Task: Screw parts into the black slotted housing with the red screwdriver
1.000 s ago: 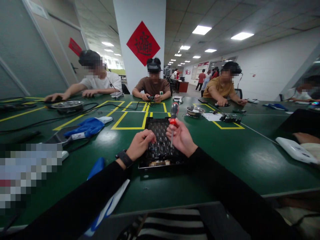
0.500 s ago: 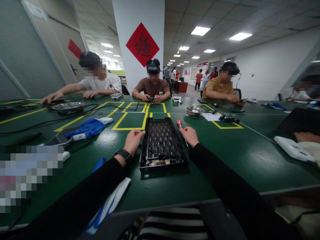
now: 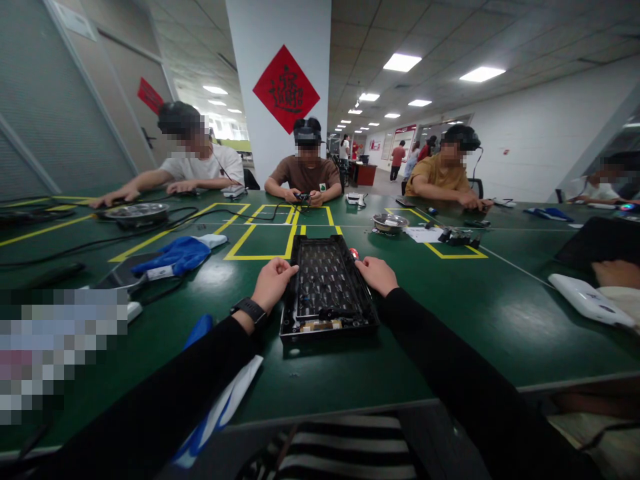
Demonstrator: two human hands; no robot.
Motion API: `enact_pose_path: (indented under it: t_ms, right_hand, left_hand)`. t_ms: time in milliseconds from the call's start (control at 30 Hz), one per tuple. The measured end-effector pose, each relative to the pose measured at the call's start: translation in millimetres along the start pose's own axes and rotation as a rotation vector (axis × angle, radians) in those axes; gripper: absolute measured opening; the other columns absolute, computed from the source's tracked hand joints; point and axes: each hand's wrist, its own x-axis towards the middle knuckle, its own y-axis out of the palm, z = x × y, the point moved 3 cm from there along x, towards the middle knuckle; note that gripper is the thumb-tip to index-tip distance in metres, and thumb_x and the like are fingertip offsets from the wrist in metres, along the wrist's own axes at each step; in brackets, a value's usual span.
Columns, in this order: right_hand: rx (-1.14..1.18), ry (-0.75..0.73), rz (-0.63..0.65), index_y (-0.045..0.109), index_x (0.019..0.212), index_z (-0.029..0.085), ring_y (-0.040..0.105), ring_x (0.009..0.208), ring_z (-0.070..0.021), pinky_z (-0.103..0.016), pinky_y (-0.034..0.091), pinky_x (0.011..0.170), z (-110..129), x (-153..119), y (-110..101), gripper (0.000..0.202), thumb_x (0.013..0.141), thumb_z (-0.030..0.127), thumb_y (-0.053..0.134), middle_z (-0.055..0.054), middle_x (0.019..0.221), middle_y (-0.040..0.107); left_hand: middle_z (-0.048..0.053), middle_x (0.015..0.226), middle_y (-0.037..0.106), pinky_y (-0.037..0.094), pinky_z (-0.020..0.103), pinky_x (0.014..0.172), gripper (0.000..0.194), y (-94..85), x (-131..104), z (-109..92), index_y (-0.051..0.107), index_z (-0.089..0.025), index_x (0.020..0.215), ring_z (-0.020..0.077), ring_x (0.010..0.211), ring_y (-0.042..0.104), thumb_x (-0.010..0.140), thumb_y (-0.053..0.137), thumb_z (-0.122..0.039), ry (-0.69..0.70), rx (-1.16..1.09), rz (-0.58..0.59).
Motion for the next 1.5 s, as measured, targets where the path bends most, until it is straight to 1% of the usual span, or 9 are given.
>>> enact_pose_path:
  t_ms: [233, 400, 500, 600, 667, 867, 1033, 1267, 1500]
  right_hand:
    - [-0.029, -0.004, -0.066, 0.058, 0.073, 0.017, 0.054, 0.070, -0.0177, -0.024, 0.028, 0.055, 0, -4, -10, 0.045, 0.085, 0.051, 0.031, -0.010, 0.076, 0.062]
    - [-0.008, -0.052, -0.146, 0.059, 0.089, 0.015, 0.053, 0.069, -0.0160, -0.024, 0.030, 0.056, 14, -9, -34, 0.032, 0.084, 0.038, 0.038, -0.008, 0.079, 0.061]
    - [0.030, -0.293, -0.067, 0.061, 0.093, 0.016, 0.053, 0.069, -0.0126, -0.021, 0.032, 0.061, 45, -10, -41, 0.025, 0.082, 0.031, 0.044, -0.004, 0.076, 0.061]
    - [-0.010, -0.664, 0.194, 0.064, 0.088, 0.017, 0.052, 0.068, -0.0113, -0.020, 0.033, 0.062, 85, -14, -29, 0.019, 0.079, 0.028, 0.051, -0.002, 0.076, 0.061]
    - [-0.043, -0.750, 0.299, 0.065, 0.084, 0.018, 0.052, 0.066, -0.0108, -0.020, 0.032, 0.060, 103, -13, -16, 0.015, 0.074, 0.027, 0.059, -0.001, 0.073, 0.062]
    - [-0.031, -0.736, 0.298, 0.065, 0.070, 0.017, 0.054, 0.068, -0.0139, -0.022, 0.032, 0.059, 115, -3, 12, 0.005, 0.068, 0.021, 0.064, -0.003, 0.072, 0.062]
    - [0.091, -0.714, 0.278, 0.063, 0.076, 0.014, 0.055, 0.069, -0.0131, -0.023, 0.038, 0.063, 105, -6, 7, 0.011, 0.075, 0.025, 0.059, -0.004, 0.073, 0.063]
    - [0.766, -0.552, 0.524, 0.056, 0.083, 0.012, 0.059, 0.066, -0.0109, -0.025, 0.046, 0.065, 94, -31, 4, 0.017, 0.079, 0.029, 0.054, -0.005, 0.076, 0.065]
    - [0.957, -0.448, 0.415, 0.056, 0.079, 0.013, 0.059, 0.067, -0.0110, -0.026, 0.047, 0.067, 79, -38, 12, 0.017, 0.076, 0.030, 0.058, -0.004, 0.072, 0.063]
  left_hand:
    - [-0.006, 0.049, 0.037, 0.026, 0.021, 0.049, 0.033, -0.2, 0, 1, 0.041, -0.016, 0.055, 0.0075, 0.047, 0.033, 0.069, 0.056, -0.042, 0.065, 0.067, 0.001]
    - [-0.007, 0.048, 0.029, 0.024, 0.020, 0.050, 0.036, -2.4, -3, -5, 0.028, -0.017, 0.052, 0.0075, 0.048, 0.028, 0.071, 0.053, -0.035, 0.138, 0.098, -0.013]
    - [-0.006, 0.049, 0.030, 0.025, 0.020, 0.051, 0.034, -2.4, -3, -7, 0.028, -0.017, 0.053, 0.0079, 0.050, 0.029, 0.072, 0.051, -0.034, 0.159, 0.141, -0.009]
    - [-0.006, 0.049, 0.031, 0.025, 0.021, 0.052, 0.034, -1.6, -2, -9, 0.028, -0.017, 0.053, 0.0081, 0.051, 0.030, 0.072, 0.051, -0.034, 0.166, 0.195, 0.004]
    - [-0.006, 0.049, 0.031, 0.025, 0.021, 0.052, 0.034, -1.6, -2, -10, 0.028, -0.017, 0.053, 0.0082, 0.051, 0.030, 0.073, 0.050, -0.034, 0.165, 0.226, 0.003]
    - [-0.006, 0.049, 0.032, 0.025, 0.021, 0.051, 0.033, -2.4, -5, -15, 0.028, -0.017, 0.053, 0.0081, 0.050, 0.031, 0.074, 0.050, -0.032, 0.197, 0.262, 0.010]
    - [-0.005, 0.050, 0.040, 0.029, 0.021, 0.050, 0.030, -1.0, -7, -19, 0.039, -0.017, 0.054, 0.0080, 0.050, 0.036, 0.071, 0.055, -0.034, 0.221, 0.243, 0.035]
    - [0.004, 0.080, 0.065, 0.042, 0.025, 0.069, 0.023, 8.0, -12, -28, 0.066, -0.017, 0.086, 0.0142, 0.073, 0.056, 0.073, 0.057, -0.034, 0.383, 0.171, 0.265]
    - [0.005, 0.086, 0.068, 0.042, 0.028, 0.075, 0.028, 9.7, -14, -28, 0.069, -0.018, 0.087, 0.0166, 0.079, 0.058, 0.075, 0.056, -0.040, 0.395, 0.211, 0.317]
